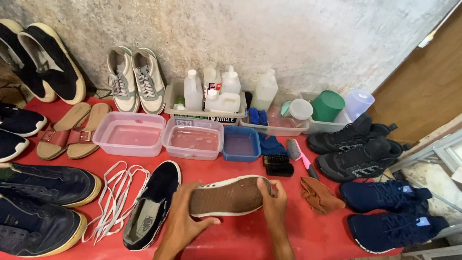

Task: The person wipes a dark blue slip-on shoe with a brown cloth, then uses a black brush to scrub the sole of the shoe. The person repeatedly dips the brush into a blue container of water and scrubs the sole pattern.

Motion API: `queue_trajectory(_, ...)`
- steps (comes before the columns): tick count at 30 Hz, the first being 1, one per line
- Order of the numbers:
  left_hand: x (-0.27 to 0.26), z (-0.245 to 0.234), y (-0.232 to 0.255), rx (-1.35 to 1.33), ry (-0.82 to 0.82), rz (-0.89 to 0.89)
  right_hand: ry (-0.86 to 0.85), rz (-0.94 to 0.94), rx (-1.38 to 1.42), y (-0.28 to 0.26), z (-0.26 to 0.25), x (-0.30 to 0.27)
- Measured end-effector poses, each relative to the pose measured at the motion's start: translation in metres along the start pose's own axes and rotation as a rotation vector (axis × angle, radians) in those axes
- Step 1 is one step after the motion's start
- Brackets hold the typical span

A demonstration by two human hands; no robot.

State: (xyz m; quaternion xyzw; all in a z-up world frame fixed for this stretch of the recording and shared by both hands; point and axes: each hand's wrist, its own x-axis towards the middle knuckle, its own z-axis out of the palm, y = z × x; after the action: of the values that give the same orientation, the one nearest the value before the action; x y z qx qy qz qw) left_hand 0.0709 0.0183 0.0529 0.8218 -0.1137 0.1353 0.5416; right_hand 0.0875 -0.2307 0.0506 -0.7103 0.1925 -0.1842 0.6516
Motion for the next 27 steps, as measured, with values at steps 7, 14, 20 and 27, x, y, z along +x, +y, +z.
queue_trajectory(7,-0.009,-0.006,-0.010,0.200,0.007,0.119,-0.050,-0.040,-0.102,0.015,-0.016,-0.006)
queue_trajectory(14,-0.020,-0.013,-0.025,0.275,0.010,0.157,0.200,-0.321,-0.417,0.042,-0.044,0.026)
queue_trajectory(20,-0.017,-0.011,-0.025,0.361,-0.052,0.193,0.187,-0.424,-0.677,0.045,-0.054,0.086)
queue_trajectory(27,-0.010,0.008,-0.075,0.380,-0.068,0.236,0.021,-0.102,-0.527,0.042,-0.052,0.119)
